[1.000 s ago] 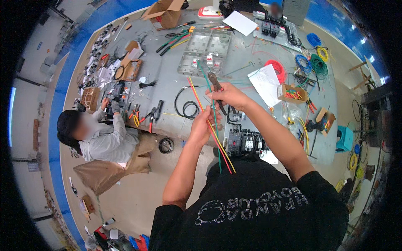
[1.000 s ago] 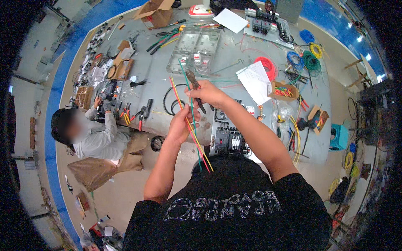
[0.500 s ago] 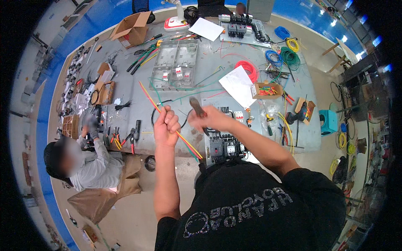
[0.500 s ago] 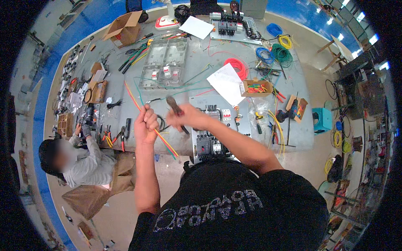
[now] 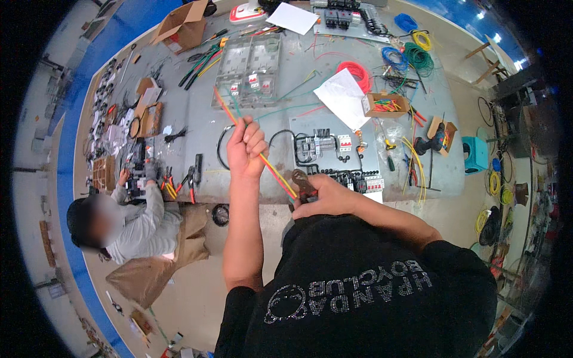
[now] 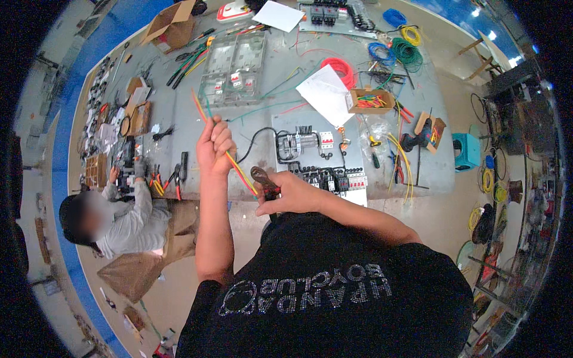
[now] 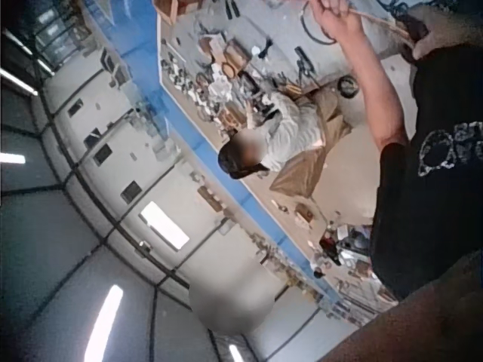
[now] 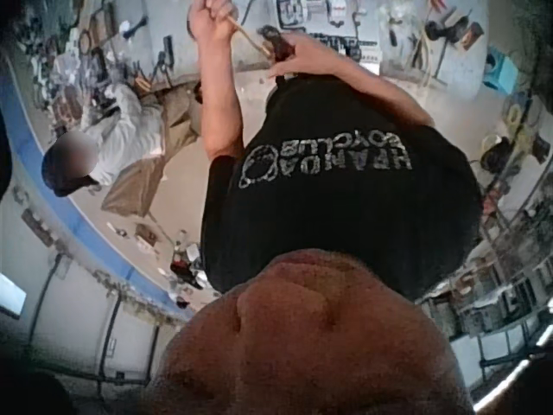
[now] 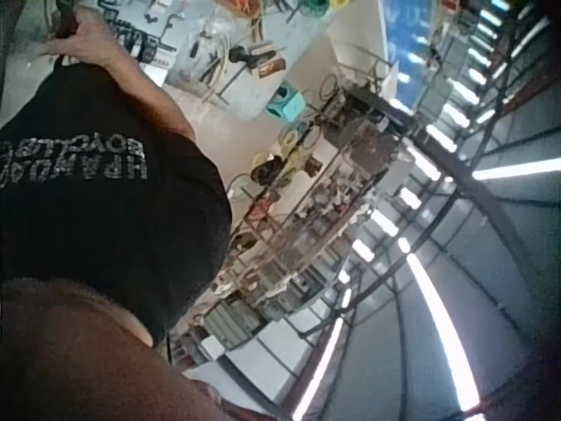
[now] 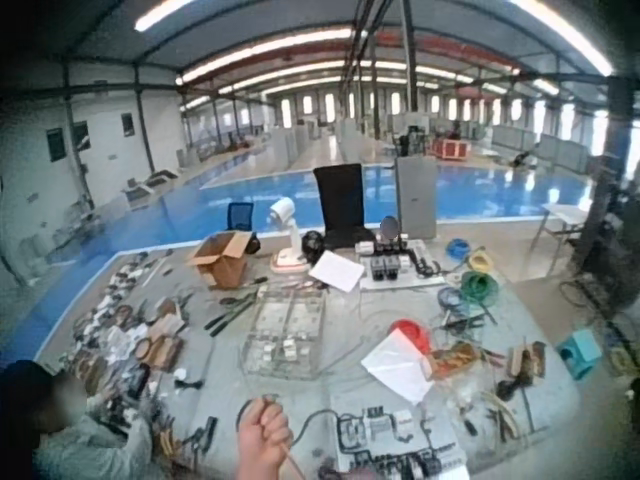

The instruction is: The person strips insulation from colored wires using pliers and connects them to terminals on an electrical control panel. They handle multiple wire colors, cut and strip ends, and insert them into the panel's connection points.

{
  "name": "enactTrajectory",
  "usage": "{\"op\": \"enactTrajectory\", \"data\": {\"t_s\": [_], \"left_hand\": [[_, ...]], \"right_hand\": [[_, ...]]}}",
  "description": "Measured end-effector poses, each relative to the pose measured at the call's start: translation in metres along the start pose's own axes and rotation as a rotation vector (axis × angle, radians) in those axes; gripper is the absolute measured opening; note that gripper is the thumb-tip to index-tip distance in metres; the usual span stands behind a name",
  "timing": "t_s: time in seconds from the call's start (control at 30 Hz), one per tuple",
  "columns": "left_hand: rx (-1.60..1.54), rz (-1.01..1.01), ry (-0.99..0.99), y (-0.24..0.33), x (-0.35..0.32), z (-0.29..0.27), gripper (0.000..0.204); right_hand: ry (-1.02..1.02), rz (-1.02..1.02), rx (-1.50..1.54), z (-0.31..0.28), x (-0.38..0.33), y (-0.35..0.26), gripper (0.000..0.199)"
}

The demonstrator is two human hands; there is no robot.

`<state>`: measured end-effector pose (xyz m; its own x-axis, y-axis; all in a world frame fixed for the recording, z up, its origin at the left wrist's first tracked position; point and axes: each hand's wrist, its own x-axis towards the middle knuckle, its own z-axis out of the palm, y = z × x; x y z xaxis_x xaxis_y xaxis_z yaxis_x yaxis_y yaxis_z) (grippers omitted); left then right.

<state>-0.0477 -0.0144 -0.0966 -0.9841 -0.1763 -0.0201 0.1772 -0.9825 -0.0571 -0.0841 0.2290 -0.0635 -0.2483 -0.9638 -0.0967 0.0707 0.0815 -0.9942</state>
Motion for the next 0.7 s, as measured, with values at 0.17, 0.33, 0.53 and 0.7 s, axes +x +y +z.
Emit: {"op": "enactTrajectory", "data": {"t_s": [0.17,0.33,0.53,0.7], "left_hand": [[-0.023,-0.013,0.008,-0.006,-0.002,-0.006,0.026],[-0.029,0.012,-0.001,-0.006,-0.009,-0.009,0.026],[-0.032,0.017,0.019,-0.011,-0.011,-0.004,0.026],[0.0,-0.006,0.028,-0.012,-0.011,-0.008,0.028]], "right_hand": [[0.096,-0.034,0.01,0.009,-0.005,0.006,0.019],[0.063,-0.115,0.108,0.008,-0.006,0.003,0.016],[0.104,-0.076,0.129,0.011,-0.007,-0.001,0.021],[0.104,-0.139,-0.048,0.007,-0.002,-0.005,0.023]]}}
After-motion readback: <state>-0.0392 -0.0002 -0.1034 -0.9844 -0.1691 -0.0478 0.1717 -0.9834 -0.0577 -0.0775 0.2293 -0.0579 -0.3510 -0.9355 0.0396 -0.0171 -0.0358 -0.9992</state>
